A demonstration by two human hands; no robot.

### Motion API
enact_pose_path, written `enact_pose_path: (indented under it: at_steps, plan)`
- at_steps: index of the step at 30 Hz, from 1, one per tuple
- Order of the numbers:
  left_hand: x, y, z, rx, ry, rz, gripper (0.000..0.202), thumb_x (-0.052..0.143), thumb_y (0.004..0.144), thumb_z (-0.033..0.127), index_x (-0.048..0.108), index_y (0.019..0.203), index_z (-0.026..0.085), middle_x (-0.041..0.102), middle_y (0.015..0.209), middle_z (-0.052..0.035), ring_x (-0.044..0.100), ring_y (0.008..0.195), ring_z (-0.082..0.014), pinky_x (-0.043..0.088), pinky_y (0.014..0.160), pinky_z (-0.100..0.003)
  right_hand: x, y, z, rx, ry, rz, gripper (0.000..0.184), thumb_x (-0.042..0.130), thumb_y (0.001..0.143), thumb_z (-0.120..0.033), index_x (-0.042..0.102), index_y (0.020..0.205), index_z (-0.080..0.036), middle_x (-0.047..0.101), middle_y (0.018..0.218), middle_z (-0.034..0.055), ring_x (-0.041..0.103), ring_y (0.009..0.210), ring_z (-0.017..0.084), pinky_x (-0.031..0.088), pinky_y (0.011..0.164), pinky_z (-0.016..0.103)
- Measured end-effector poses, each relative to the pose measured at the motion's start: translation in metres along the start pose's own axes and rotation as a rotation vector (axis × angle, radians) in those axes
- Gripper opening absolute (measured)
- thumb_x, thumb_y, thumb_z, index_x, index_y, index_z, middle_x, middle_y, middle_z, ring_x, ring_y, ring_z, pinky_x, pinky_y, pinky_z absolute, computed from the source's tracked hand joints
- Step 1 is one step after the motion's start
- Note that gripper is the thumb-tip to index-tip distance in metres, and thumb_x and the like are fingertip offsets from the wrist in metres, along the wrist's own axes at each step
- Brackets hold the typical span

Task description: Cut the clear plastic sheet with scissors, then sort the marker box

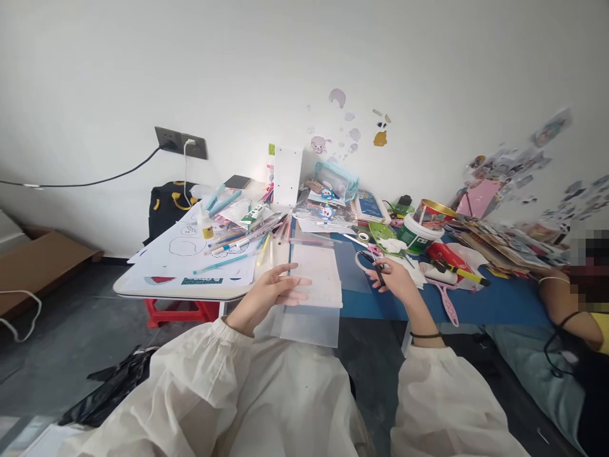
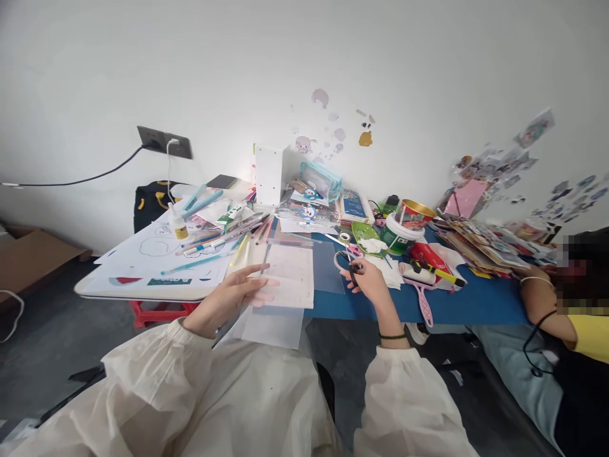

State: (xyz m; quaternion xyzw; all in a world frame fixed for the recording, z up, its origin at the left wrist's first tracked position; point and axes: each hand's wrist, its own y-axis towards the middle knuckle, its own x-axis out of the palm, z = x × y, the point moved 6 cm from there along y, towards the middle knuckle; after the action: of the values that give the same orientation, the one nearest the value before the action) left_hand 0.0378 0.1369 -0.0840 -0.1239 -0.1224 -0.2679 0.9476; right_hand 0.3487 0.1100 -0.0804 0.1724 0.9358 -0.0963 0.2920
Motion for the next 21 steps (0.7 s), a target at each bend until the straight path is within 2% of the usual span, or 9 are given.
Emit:
enact_pose_path:
  at_steps: [5, 9, 12, 14, 15, 17, 19, 21]
  plan:
    - [-0.004, 0.001, 0.0, -0.106, 0.063, 0.079, 0.042, 0.07, 0.075, 0.028, 0.052, 0.11, 0.012, 0.072, 0.103, -0.0166, 0.072, 0.069, -0.0187, 0.055, 0.06, -0.023, -0.006, 0.001, -0.005, 0.015, -0.135, 0.087, 0.026, 0.068, 0.073, -0.034, 0.059, 0.092, -0.018, 0.065, 0.063, 0.0014, 0.062, 0.048, 0.016, 0.045, 0.036, 0.022]
    - [-0.004, 0.001, 0.0, -0.107, 0.068, 0.116, 0.037, 0.073, 0.072, 0.028, 0.053, 0.1, 0.015, 0.073, 0.099, -0.0146, 0.071, 0.068, -0.0184, 0.053, 0.057, -0.022, -0.012, 0.0, -0.008, 0.06, -0.27, 0.142, 0.027, 0.07, 0.071, -0.033, 0.061, 0.089, -0.016, 0.066, 0.062, 0.0044, 0.064, 0.05, 0.019, 0.047, 0.044, 0.025]
    - [-0.002, 0.0, 0.0, -0.067, 0.057, 0.088, 0.037, 0.073, 0.07, 0.031, 0.054, 0.097, 0.016, 0.073, 0.098, -0.0137, 0.071, 0.069, -0.0185, 0.053, 0.058, -0.022, -0.016, 0.001, -0.015, 0.068, -0.38, 0.19, 0.021, 0.075, 0.066, -0.032, 0.062, 0.067, -0.015, 0.064, 0.061, 0.0104, 0.067, 0.063, 0.027, 0.045, 0.05, 0.028]
    - [0.0, -0.001, 0.001, -0.044, 0.057, 0.065, 0.037, 0.073, 0.071, 0.034, 0.053, 0.098, 0.017, 0.073, 0.097, -0.0132, 0.071, 0.07, -0.0186, 0.053, 0.059, -0.023, -0.017, 0.004, -0.019, 0.057, -0.413, 0.191, 0.024, 0.076, 0.063, -0.03, 0.06, 0.054, -0.015, 0.064, 0.063, 0.0136, 0.067, 0.072, 0.031, 0.044, 0.053, 0.029]
    - [0.0, -0.002, 0.003, -0.034, 0.06, 0.056, 0.037, 0.073, 0.071, 0.034, 0.053, 0.098, 0.018, 0.073, 0.098, -0.0128, 0.071, 0.07, -0.0185, 0.053, 0.06, -0.023, -0.017, 0.005, -0.02, 0.051, -0.41, 0.176, 0.023, 0.076, 0.063, -0.029, 0.06, 0.054, -0.015, 0.064, 0.064, 0.0133, 0.067, 0.073, 0.03, 0.044, 0.053, 0.029]
    - [0.002, -0.004, 0.009, -0.018, 0.073, 0.043, 0.037, 0.072, 0.073, 0.035, 0.052, 0.099, 0.019, 0.073, 0.098, -0.0118, 0.071, 0.07, -0.018, 0.053, 0.061, -0.023, -0.015, 0.006, -0.019, 0.045, -0.368, 0.114, 0.014, 0.075, 0.063, -0.025, 0.066, 0.066, -0.015, 0.065, 0.063, 0.0093, 0.065, 0.064, 0.025, 0.044, 0.052, 0.028]
    - [0.003, -0.007, 0.018, 0.016, 0.093, 0.026, 0.036, 0.071, 0.075, 0.035, 0.051, 0.1, 0.019, 0.074, 0.096, -0.0107, 0.071, 0.069, -0.0176, 0.052, 0.061, -0.023, -0.011, 0.003, -0.017, 0.04, -0.303, 0.044, 0.02, 0.073, 0.064, -0.024, 0.068, 0.082, -0.016, 0.066, 0.064, 0.0059, 0.062, 0.054, 0.02, 0.044, 0.049, 0.027]
    - [0.005, -0.011, 0.029, 0.06, 0.114, 0.003, 0.036, 0.07, 0.075, 0.036, 0.051, 0.099, 0.019, 0.074, 0.095, -0.0099, 0.071, 0.068, -0.0177, 0.052, 0.059, -0.023, -0.005, -0.001, -0.018, 0.014, -0.238, 0.0, 0.024, 0.07, 0.069, -0.028, 0.068, 0.089, -0.016, 0.068, 0.07, 0.0063, 0.062, 0.055, 0.018, 0.045, 0.047, 0.026]
